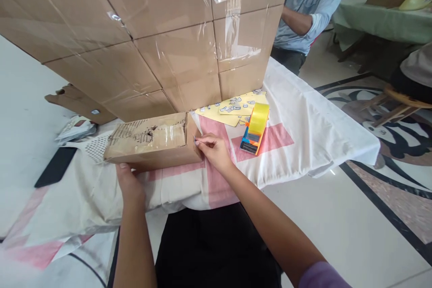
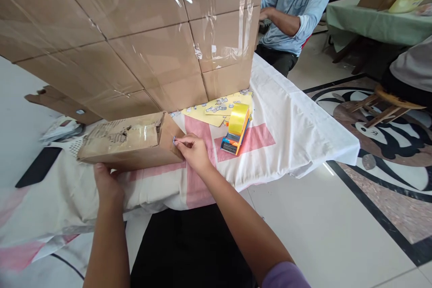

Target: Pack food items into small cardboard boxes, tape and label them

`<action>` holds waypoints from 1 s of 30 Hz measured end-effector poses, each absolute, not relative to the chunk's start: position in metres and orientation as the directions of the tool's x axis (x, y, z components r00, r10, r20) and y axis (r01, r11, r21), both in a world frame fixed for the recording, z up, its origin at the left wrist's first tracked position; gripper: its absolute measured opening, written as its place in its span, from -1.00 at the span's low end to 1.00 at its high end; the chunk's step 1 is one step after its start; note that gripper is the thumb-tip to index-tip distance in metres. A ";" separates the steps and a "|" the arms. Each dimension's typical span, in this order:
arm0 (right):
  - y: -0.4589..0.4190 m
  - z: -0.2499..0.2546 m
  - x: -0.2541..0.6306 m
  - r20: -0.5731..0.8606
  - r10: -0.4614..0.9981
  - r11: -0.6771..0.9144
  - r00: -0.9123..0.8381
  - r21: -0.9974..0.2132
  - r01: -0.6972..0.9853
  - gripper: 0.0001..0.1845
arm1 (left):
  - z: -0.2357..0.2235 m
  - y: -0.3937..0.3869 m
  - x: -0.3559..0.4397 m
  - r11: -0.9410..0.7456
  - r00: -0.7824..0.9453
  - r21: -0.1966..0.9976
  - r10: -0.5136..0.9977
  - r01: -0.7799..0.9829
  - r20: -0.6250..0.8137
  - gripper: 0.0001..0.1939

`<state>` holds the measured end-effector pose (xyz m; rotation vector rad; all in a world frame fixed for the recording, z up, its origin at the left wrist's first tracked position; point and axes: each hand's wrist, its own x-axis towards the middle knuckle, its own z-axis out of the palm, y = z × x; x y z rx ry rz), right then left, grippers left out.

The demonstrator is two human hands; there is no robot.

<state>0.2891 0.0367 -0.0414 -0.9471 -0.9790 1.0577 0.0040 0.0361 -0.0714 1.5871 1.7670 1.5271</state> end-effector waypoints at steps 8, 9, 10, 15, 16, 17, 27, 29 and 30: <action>0.029 -0.038 0.282 0.124 0.934 0.192 0.335 -0.965 -0.180 -0.86 | -0.058 0.034 0.015 -0.138 -0.441 0.887 0.827 0.440 0.347 -0.56; 0.028 -0.038 0.282 0.128 0.922 0.204 0.366 -0.963 -0.177 -0.84 | -0.057 0.033 0.016 -0.140 -0.447 0.893 0.826 0.428 0.344 -0.55; 0.027 -0.037 0.282 0.135 0.912 0.217 0.386 -0.960 -0.177 -0.83 | -0.055 0.033 0.017 -0.143 -0.450 0.898 0.826 0.416 0.340 -0.54; 0.026 -0.038 0.281 0.191 0.920 0.268 0.343 -0.944 -0.191 -0.83 | -0.052 0.031 0.020 -0.151 -0.456 0.914 0.829 0.376 0.324 -0.50; 0.026 -0.039 0.280 0.201 0.925 0.273 0.323 -0.942 -0.194 -0.84 | -0.052 0.031 0.020 -0.150 -0.454 0.916 0.831 0.371 0.320 -0.50; 0.027 -0.040 0.279 0.205 0.929 0.273 0.307 -0.941 -0.197 -0.84 | -0.052 0.031 0.020 -0.151 -0.450 0.918 0.834 0.367 0.318 -0.49; 0.034 -0.044 0.276 0.130 0.968 0.166 0.216 -0.973 -0.160 -0.78 | -0.063 0.037 0.010 -0.150 -0.440 0.924 0.844 0.353 0.305 -0.54; 0.032 -0.043 0.276 0.134 0.968 0.168 0.212 -0.975 -0.149 -0.77 | -0.064 0.038 0.009 -0.144 -0.449 0.927 0.843 0.345 0.298 -0.55; 0.031 -0.042 0.275 0.136 0.966 0.170 0.218 -0.974 -0.148 -0.77 | -0.064 0.038 0.009 -0.144 -0.452 0.928 0.841 0.343 0.298 -0.55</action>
